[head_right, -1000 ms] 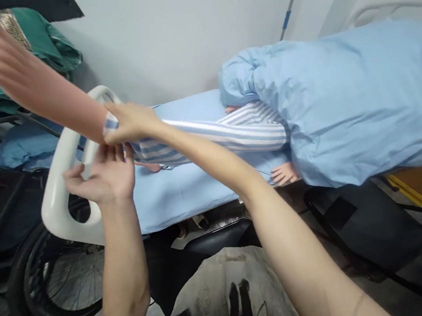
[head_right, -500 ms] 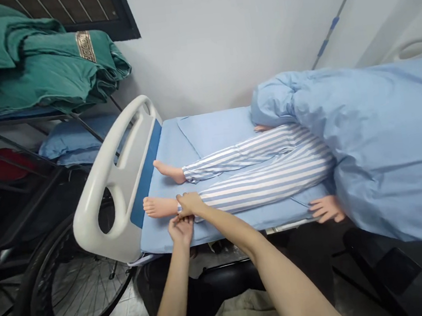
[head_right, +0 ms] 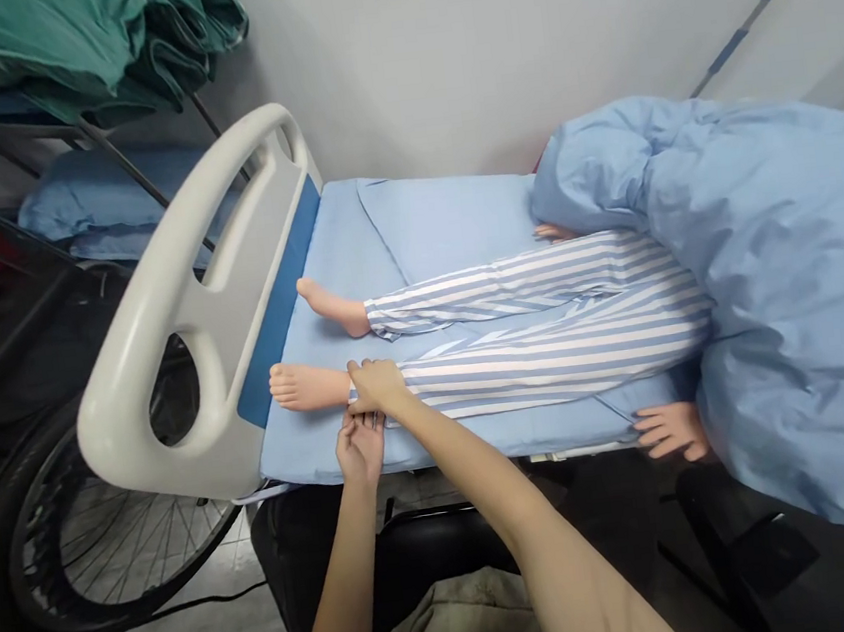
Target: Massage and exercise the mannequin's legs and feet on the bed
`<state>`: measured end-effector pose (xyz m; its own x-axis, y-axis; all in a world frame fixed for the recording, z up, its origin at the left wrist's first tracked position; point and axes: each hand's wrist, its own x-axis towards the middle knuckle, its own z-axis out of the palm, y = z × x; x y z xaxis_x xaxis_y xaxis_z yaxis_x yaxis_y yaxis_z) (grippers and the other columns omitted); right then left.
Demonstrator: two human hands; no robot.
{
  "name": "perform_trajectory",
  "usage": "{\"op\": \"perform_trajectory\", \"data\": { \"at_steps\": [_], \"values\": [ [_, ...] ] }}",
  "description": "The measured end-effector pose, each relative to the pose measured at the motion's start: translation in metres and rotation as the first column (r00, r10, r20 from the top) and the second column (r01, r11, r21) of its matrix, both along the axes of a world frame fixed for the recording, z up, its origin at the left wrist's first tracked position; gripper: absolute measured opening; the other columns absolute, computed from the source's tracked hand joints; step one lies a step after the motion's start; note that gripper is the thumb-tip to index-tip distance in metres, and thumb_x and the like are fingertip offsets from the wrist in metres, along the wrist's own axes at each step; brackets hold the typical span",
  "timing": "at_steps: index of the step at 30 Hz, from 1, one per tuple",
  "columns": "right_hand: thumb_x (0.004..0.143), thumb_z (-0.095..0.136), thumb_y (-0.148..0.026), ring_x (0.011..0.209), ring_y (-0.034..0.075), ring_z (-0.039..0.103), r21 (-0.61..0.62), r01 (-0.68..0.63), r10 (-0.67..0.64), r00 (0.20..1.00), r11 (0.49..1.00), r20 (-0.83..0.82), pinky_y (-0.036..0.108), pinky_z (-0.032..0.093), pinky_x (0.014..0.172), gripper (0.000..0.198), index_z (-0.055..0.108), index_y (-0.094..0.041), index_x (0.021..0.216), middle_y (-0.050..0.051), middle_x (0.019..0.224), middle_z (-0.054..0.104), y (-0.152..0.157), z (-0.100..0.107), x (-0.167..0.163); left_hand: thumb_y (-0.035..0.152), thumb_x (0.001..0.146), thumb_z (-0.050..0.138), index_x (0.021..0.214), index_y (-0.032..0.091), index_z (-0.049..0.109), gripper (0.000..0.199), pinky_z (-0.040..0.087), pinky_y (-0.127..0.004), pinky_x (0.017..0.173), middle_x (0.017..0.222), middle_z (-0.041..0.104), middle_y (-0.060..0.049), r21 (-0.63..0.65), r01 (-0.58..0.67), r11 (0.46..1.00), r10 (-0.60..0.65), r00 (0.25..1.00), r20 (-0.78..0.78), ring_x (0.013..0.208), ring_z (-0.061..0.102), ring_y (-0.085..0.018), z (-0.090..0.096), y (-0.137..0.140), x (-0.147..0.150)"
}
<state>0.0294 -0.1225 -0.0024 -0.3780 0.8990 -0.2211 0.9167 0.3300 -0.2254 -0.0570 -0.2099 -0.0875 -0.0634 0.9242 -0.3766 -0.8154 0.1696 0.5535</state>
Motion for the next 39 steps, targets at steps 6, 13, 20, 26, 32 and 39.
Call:
{"op": "perform_trajectory", "data": {
  "at_steps": [6,13,20,26,32,39],
  "values": [
    [0.073,0.068,-0.054,0.087,0.029,0.069,0.031,0.019,-0.019,1.000,0.999,0.000,0.036,0.054,0.074,0.061,0.054,-0.016,0.119,0.011,0.103,0.069,-0.001,-0.001,-0.001,0.023,0.072,0.053,0.097,0.026,0.060,0.026,0.044,-0.043,0.099,0.115,0.063,-0.010,-0.052,-0.007,0.999,0.003,0.998,-0.064,0.120,0.056,-0.027,0.009,0.002,-0.002],
    [0.074,0.068,-0.058,0.096,0.032,0.070,0.048,0.007,-0.005,1.000,0.999,-0.030,0.036,0.054,0.078,0.064,0.055,-0.017,0.121,0.013,0.109,0.069,-0.009,0.006,0.001,0.023,0.071,0.055,0.086,0.021,0.054,0.015,0.051,-0.034,0.073,0.087,0.063,-0.005,-0.203,0.041,0.978,-0.062,0.993,-0.096,0.080,0.063,-0.018,0.032,0.006,-0.016],
    [0.077,0.067,-0.057,0.097,0.031,0.070,0.058,-0.014,0.015,1.000,0.998,-0.017,0.035,0.054,0.081,0.063,0.055,-0.015,0.123,0.015,0.111,0.069,-0.017,0.013,0.001,0.017,0.070,0.055,0.079,0.018,0.053,0.010,0.051,-0.027,0.058,0.073,0.060,-0.001,-0.281,0.071,0.957,-0.144,0.959,-0.246,0.063,0.060,-0.013,0.044,0.014,-0.023],
    [0.074,0.069,-0.060,0.100,0.031,0.069,0.023,-0.024,0.025,0.999,0.999,-0.043,0.035,0.053,0.083,0.069,0.055,-0.015,0.123,0.016,0.109,0.070,-0.013,0.007,0.003,0.016,0.069,0.063,0.091,0.015,0.062,0.022,0.044,-0.020,0.047,0.077,0.066,-0.004,-0.306,0.003,0.952,-0.155,0.867,-0.473,0.055,0.057,-0.010,0.041,0.006,-0.037],
    [0.076,0.068,-0.046,0.102,0.032,0.069,0.044,-0.009,0.012,0.998,0.999,-0.069,0.036,0.050,0.080,0.056,0.056,-0.019,0.124,0.018,0.110,0.069,-0.015,0.005,0.003,0.018,0.067,0.068,0.094,0.016,0.065,0.027,0.050,-0.022,0.055,0.085,0.071,-0.008,-0.233,0.001,0.972,-0.157,0.742,-0.652,0.071,0.067,-0.017,0.024,-0.022,-0.048],
    [0.075,0.073,-0.045,0.107,0.034,0.067,-0.020,0.008,-0.009,0.999,1.000,-0.043,0.039,0.048,0.083,0.062,0.055,-0.022,0.130,0.019,0.120,0.066,-0.021,0.015,0.016,0.015,0.066,0.067,0.091,0.018,0.071,0.025,0.052,-0.028,0.075,0.088,0.073,-0.008,-0.028,0.137,0.990,-0.095,0.504,-0.858,0.081,0.068,-0.020,0.049,-0.021,-0.040]
  ]
}}
